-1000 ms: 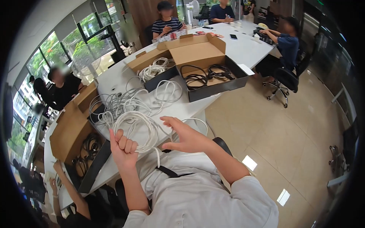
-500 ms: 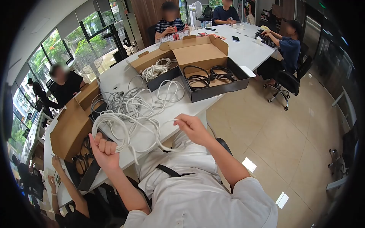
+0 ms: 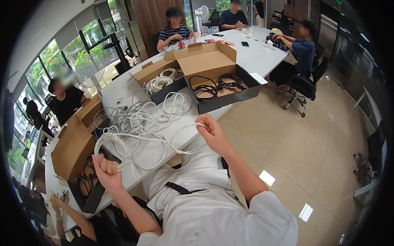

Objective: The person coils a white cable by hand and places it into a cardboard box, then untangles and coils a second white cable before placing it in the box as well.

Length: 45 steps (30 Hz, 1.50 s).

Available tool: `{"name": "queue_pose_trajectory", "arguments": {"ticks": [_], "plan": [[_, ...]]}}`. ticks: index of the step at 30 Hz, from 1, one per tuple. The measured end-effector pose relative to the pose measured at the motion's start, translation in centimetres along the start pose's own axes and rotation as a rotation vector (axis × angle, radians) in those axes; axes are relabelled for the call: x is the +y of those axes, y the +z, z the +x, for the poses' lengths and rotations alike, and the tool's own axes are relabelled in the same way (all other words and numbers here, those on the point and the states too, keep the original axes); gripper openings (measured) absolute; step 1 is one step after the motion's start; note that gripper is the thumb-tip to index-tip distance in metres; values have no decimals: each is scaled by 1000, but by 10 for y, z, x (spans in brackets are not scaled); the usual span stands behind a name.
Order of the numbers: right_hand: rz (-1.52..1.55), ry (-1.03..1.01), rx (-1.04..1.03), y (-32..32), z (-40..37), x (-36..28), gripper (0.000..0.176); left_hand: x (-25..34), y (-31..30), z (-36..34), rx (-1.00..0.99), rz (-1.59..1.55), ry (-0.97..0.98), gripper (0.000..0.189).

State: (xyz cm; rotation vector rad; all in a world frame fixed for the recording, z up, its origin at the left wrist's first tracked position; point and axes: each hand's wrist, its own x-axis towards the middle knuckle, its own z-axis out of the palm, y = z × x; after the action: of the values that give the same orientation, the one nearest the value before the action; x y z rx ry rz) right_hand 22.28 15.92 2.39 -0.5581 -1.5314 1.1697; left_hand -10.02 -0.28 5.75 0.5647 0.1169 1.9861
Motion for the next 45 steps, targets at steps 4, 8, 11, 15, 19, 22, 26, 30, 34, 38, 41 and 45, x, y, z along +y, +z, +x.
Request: {"name": "queue_pose_trajectory", "arguments": {"ticks": [4,8,11,15,19,22,26,30,34,38,41,45], "plan": [[69,141,-34,3,-2,32,10,-6,-1,6,53,-9,-2,36],[82,584,-316,-11,-1,53,32,-14,-6,10,83,-12,7,35],[34,626,-503,-13,-5,66,52,-14,-8,12,75,-20,3,35],[68,497,-662,-11,-12,72,70,-12,-8,14,87,-34,11,36],[607,670,-698,-6,-18,73,80,-9,-6,14,33,-52,3,36],[710,670,-725,3,-24,78,92,-7,-5,14,5,-56,1,36],[730,703,-764,10,-31,69,104,-6,-2,13,-2,-74,3,36],[693,740,-820,10,-31,73,109,-2,-2,12,0,-71,18,36],[776,780,-789,10,-31,74,106,-1,-2,11,-7,-79,12,36],[997,755,-769,10,-34,70,97,-1,-3,11,19,-90,9,36],[1362,565,-795,6,-34,76,90,6,-11,11,23,-100,76,36],[1197,564,-564,-11,-36,66,71,22,-12,8,80,-72,189,37]]}}
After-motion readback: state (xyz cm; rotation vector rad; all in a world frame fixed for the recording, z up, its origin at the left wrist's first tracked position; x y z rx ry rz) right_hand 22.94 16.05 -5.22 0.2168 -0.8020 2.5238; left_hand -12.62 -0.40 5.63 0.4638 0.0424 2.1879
